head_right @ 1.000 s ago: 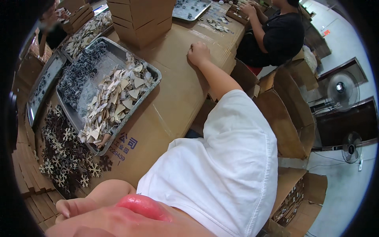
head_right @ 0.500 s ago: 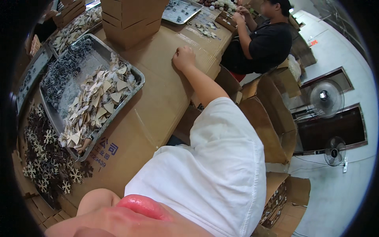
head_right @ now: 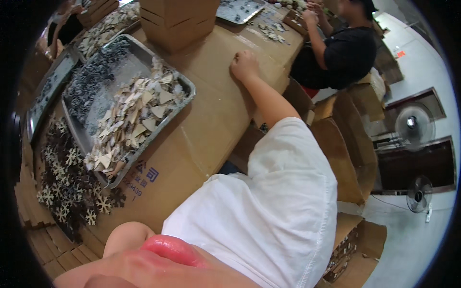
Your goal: Packing various decorative ornaments into a partitioned cardboard box.
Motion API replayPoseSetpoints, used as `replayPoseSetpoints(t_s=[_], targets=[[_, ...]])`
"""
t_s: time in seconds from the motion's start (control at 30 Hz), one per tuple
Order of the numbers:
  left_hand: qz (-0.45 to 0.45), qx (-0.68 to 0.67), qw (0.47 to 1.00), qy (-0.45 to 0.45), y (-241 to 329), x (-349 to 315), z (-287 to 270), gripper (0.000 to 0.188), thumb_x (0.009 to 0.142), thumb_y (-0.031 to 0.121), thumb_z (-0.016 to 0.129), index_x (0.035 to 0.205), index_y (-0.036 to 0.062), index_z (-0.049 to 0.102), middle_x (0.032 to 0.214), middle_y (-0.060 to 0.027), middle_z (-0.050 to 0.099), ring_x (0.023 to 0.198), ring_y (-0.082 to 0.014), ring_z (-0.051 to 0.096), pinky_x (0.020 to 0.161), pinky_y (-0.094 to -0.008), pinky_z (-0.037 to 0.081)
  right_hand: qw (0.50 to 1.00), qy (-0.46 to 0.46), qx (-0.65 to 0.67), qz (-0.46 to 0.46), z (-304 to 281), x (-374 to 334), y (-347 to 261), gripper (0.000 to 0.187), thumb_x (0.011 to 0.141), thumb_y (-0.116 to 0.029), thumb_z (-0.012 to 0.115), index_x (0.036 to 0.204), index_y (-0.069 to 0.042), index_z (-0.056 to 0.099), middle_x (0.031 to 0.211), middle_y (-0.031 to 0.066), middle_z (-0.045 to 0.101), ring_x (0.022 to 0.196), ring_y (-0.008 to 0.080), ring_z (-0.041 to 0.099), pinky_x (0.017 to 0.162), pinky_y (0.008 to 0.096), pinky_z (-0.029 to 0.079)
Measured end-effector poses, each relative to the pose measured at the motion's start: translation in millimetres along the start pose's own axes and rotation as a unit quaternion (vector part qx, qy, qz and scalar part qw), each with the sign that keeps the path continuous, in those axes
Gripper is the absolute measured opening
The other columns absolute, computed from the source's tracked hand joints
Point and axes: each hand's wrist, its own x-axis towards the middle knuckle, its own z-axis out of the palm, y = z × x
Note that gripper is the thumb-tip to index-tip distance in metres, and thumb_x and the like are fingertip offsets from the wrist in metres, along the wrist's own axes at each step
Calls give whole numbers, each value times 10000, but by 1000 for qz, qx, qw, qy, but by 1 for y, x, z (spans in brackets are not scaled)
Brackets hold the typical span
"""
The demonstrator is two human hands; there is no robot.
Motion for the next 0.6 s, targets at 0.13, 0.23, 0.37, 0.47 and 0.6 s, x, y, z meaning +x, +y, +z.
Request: replayPoseSetpoints(t_s=[0.13,0.23,0.37,0.47,0.6], targets=[[-127,-379,899,-178,-39,16,-37,222,914,176,491,1025,15,596,994,-107,593,916,-213,577,725,-353,499,1000,-14,2,-20,-2,4,-2,199,775,-200,546,877,-74,661,949,140,621,946,329,563,831,430,458],[-232,-388,886,-105,-54,22,-71,181,875,184,557,932,12,555,898,-79,570,782,-229,561,793,-415,485,1000,11,18,-2,-5,-1,0,191,771,-186,543,866,-72,663,944,141,622,943,331,562,829,431,459],[-339,-96,883,310,-60,11,-15,511,797,224,692,1183,3,441,817,-9,520,784,-182,523,744,-400,479,1000,-10,7,-4,-7,2,3,187,769,-181,542,856,-70,665,948,142,621,946,330,561,832,433,457],[-381,-99,900,188,-56,19,-11,455,880,219,581,1241,6,403,848,-7,529,822,-175,508,742,-394,455,1000,-15,12,-6,-3,4,2,194,768,-197,542,853,-73,665,946,143,619,958,329,555,837,437,455],[-322,-130,915,204,-30,8,-3,276,921,168,480,1156,26,504,865,-42,565,830,-190,548,763,-383,456,1000,-6,1,-16,-2,3,-3,204,770,-214,538,849,-75,666,941,141,619,968,327,550,839,440,454]])
